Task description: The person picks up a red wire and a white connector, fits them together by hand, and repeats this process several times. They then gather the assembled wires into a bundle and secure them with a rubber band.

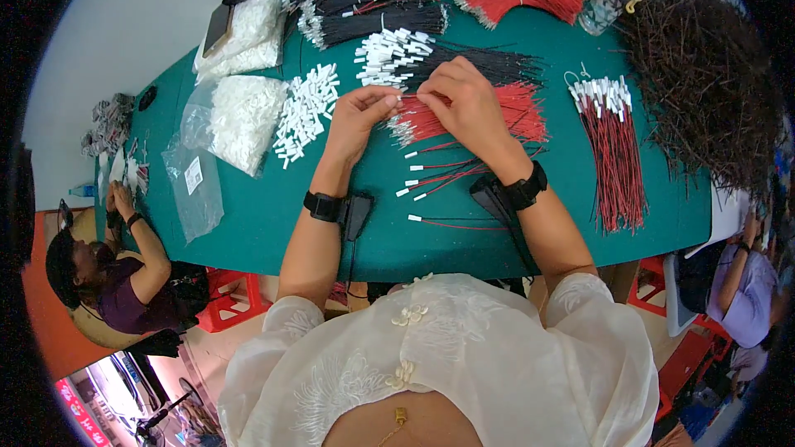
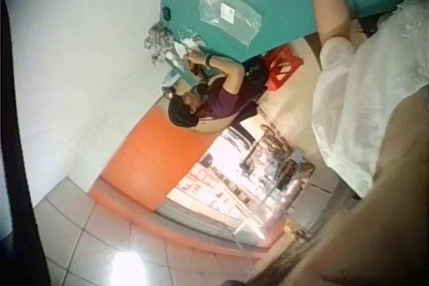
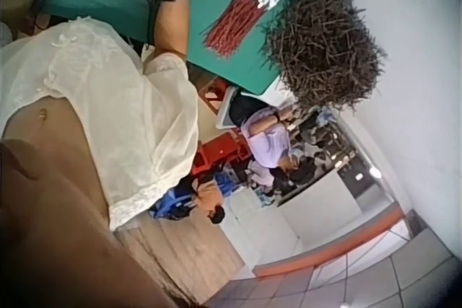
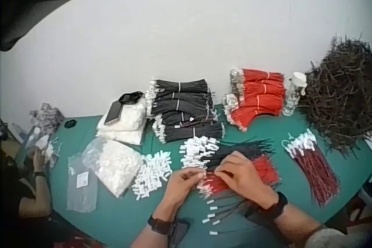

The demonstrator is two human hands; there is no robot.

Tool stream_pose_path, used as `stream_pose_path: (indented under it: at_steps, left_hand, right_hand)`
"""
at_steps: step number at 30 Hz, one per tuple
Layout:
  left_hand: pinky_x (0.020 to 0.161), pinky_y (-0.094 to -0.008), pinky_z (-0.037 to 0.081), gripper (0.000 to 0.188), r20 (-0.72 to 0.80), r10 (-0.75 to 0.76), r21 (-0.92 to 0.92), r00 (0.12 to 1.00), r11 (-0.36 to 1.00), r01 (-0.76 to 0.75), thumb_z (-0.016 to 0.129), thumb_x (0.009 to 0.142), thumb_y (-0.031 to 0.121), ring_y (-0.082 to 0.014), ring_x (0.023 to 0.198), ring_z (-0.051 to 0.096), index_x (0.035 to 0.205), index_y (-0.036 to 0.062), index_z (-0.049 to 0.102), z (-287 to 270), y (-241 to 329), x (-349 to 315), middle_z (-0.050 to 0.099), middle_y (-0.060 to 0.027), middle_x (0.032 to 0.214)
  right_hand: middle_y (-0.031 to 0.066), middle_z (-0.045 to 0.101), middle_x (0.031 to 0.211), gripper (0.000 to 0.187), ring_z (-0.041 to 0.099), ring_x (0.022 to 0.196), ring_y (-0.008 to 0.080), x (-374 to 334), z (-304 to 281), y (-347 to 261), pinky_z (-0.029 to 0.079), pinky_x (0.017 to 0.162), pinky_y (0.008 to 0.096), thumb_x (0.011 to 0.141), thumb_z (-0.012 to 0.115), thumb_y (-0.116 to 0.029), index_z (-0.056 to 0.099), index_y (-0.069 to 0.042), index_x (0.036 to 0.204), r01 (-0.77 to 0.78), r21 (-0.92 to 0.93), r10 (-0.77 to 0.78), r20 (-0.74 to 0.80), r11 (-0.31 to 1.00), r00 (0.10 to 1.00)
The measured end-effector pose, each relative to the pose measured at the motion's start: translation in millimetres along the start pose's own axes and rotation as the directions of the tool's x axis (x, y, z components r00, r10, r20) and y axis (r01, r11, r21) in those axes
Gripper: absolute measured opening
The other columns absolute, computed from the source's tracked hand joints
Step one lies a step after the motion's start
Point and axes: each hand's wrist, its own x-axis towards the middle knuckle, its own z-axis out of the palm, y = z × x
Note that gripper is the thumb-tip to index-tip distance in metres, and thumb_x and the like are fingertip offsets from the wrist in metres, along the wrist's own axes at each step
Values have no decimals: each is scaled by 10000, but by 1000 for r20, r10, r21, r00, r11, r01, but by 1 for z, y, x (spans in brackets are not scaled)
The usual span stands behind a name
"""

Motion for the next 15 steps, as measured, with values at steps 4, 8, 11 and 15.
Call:
stream_pose_path:
  at_steps: [4,8,11,15]
  left_hand:
    - [749,-225,526,192,3,8,12,1000,1000,-8,677,887,98,-107,815,653,1042,-16,682,2,1,-1,700,-69,909]
    - [738,-226,523,181,13,20,32,1000,999,-20,684,876,85,-105,790,649,1025,-17,690,2,1,-1,702,-69,889]
    - [732,-228,522,167,16,20,52,1000,998,-21,689,867,71,-105,771,646,1008,-18,697,2,1,-1,703,-69,875]
    - [722,-226,521,146,1,30,53,1000,998,-30,693,854,42,-107,751,646,985,-21,705,2,2,-2,706,-72,863]
  right_hand:
    - [85,623,805,103,587,789,246,1,1,-2,487,675,340,739,730,-17,677,-16,828,17,6,-17,-6,1000,1000]
    - [87,621,794,97,581,777,245,0,6,-4,478,663,341,740,730,-19,670,-12,816,13,25,-13,-4,1000,1000]
    - [86,619,783,91,576,765,242,0,7,-3,469,653,336,745,728,-21,666,-11,811,6,41,-6,-1,999,1000]
    - [83,618,766,80,572,750,238,-1,8,-2,458,644,326,753,721,-21,662,-10,807,-34,98,32,21,995,999]
